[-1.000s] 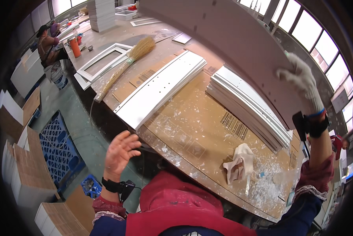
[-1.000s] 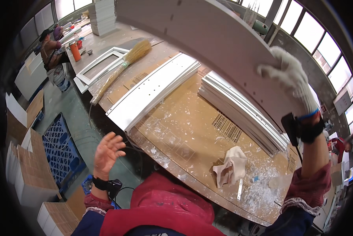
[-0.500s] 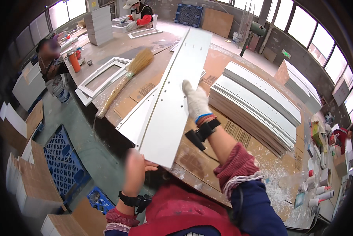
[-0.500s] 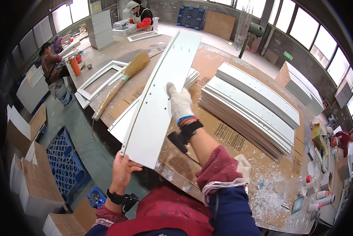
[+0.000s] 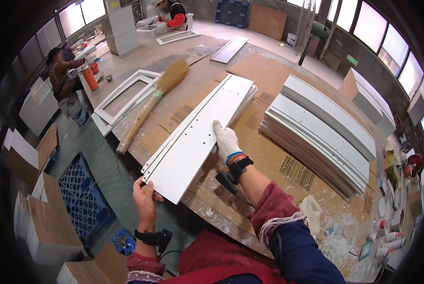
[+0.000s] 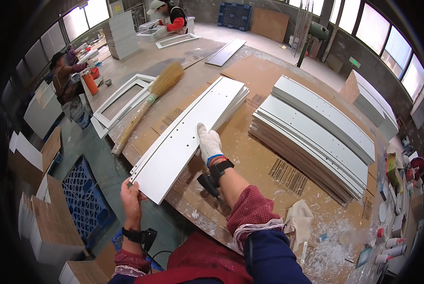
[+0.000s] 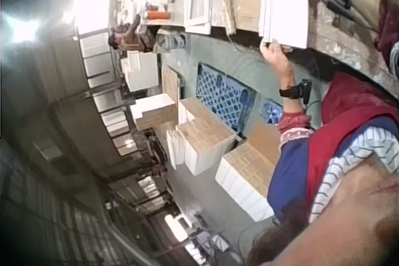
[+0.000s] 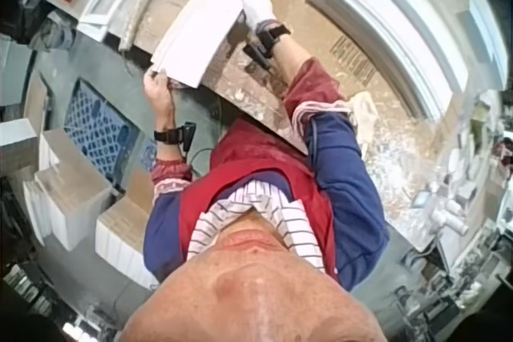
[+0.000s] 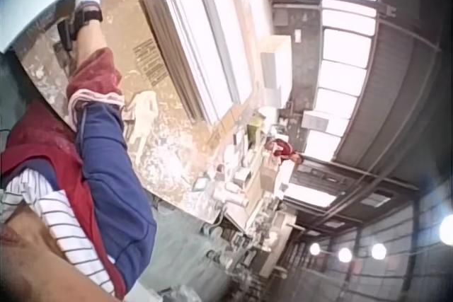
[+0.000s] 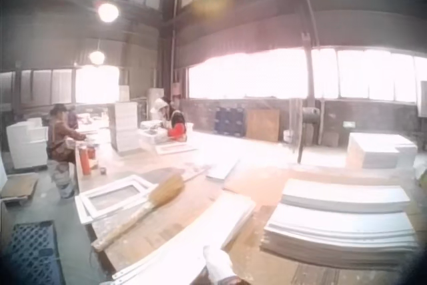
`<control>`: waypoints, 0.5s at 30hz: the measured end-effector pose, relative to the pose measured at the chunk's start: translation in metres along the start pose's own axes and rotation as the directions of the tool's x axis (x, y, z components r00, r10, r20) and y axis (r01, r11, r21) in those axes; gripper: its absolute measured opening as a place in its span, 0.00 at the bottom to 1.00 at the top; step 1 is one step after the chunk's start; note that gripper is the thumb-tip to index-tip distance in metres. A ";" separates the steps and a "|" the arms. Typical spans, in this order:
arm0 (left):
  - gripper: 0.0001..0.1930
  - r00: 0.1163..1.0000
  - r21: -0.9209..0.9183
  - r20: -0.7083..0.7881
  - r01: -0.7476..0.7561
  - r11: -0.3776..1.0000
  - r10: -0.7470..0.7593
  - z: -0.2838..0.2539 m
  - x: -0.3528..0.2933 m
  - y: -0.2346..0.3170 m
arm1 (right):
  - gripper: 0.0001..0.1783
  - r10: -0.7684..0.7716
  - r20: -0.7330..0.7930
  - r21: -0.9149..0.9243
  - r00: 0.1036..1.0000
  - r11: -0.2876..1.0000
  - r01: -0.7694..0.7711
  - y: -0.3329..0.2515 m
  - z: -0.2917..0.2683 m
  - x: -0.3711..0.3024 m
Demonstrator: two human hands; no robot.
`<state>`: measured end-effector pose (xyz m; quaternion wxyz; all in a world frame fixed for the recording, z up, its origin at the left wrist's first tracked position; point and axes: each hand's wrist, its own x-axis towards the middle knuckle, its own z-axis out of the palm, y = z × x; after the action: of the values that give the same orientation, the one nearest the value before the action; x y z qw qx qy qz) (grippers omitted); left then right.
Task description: The person wipes white wooden panels with a cloth and scrapes edges with a metal scraper. They handle each panel one at a time, flip it, and place it back on the workbench. The person repeats this process for multiple panels throughout the video.
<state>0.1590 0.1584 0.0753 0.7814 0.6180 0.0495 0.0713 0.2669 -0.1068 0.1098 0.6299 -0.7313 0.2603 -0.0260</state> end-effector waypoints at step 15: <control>0.20 0.965 0.291 -0.213 -0.085 0.953 0.151 -0.025 0.031 0.009 | 0.25 0.003 0.343 -0.228 0.939 0.970 0.080 0.020 -0.059 -0.015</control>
<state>0.1848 0.1895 0.0787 0.6695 0.7112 0.1131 0.1824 0.2255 -0.1556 0.1073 0.5724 -0.8000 0.1340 0.1200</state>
